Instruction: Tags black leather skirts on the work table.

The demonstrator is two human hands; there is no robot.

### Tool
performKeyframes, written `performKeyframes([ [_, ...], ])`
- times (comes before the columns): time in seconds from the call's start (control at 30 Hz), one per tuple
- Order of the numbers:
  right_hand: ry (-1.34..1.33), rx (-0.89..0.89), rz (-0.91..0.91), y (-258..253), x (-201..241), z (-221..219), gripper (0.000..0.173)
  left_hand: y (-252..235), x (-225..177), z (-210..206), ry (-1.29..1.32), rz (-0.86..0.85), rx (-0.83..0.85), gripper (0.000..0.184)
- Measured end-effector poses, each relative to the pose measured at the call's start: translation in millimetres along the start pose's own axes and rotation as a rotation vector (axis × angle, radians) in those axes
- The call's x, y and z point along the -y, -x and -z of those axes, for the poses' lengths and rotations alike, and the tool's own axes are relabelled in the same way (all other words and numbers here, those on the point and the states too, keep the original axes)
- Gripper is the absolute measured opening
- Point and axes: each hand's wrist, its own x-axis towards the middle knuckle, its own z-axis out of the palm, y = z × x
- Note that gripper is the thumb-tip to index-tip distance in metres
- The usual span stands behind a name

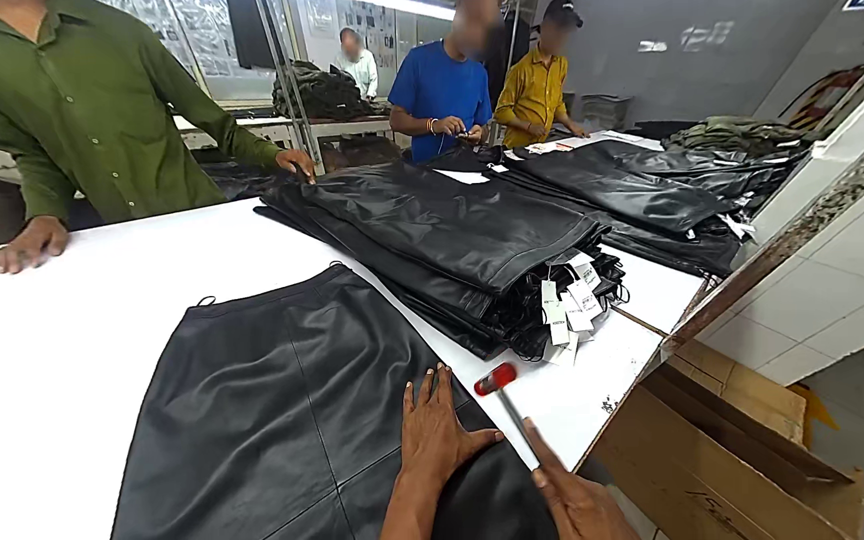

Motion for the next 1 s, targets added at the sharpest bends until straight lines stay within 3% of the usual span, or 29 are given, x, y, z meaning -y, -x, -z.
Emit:
performKeyframes([
  [0.07,0.063,0.119,-0.078,-0.7,-8.0,-0.5,0.054,0.6,-1.2,0.5,-0.006,-0.001,0.013,0.141],
  [0.2,-0.046,-0.078,0.007,2.5,1.8,5.0,0.053,0.3,-1.2,2.4,-0.015,0.009,0.022,0.142],
  [0.33,0.022,0.129,-0.089,6.7,-7.1,-1.1,0.055,2.9,-0.6,-1.3,-0.023,0.0,0.012,0.143],
  [0.5,-0.062,-0.123,0.027,-3.4,5.0,-3.0,0.053,1.6,0.4,-1.0,-0.012,0.0,0.003,0.141],
  [0.6,0.039,0.145,-0.043,-14.9,-6.8,-8.9,0.055,2.0,1.3,-4.5,-0.004,-0.017,-0.026,0.141],
  [0.63,0.015,0.15,-0.036,-19.3,-4.1,-3.8,0.055,0.5,1.3,-4.1,-0.002,-0.021,-0.041,0.141],
  [0.73,-0.06,-0.151,0.093,-20.2,7.9,-6.3,0.052,-0.8,1.1,-3.0,0.005,-0.016,-0.039,0.141],
  [0.77,-0.03,-0.17,0.094,-20.4,4.9,-11.3,0.052,-0.4,1.5,-4.2,0.008,-0.014,-0.036,0.141],
  [0.87,0.066,0.156,-0.06,-31.0,-12.1,-3.3,0.055,-0.1,1.7,-5.1,0.004,-0.014,-0.025,0.141],
  [0.9,0.032,0.176,-0.073,-36.1,-11.8,7.7,0.055,-1.4,1.2,-3.6,0.003,-0.017,-0.029,0.141],
  [1.0,-0.058,-0.178,0.086,-35.3,-3.6,4.9,0.052,-2.1,0.7,-2.9,-0.007,-0.004,-0.01,0.142],
])
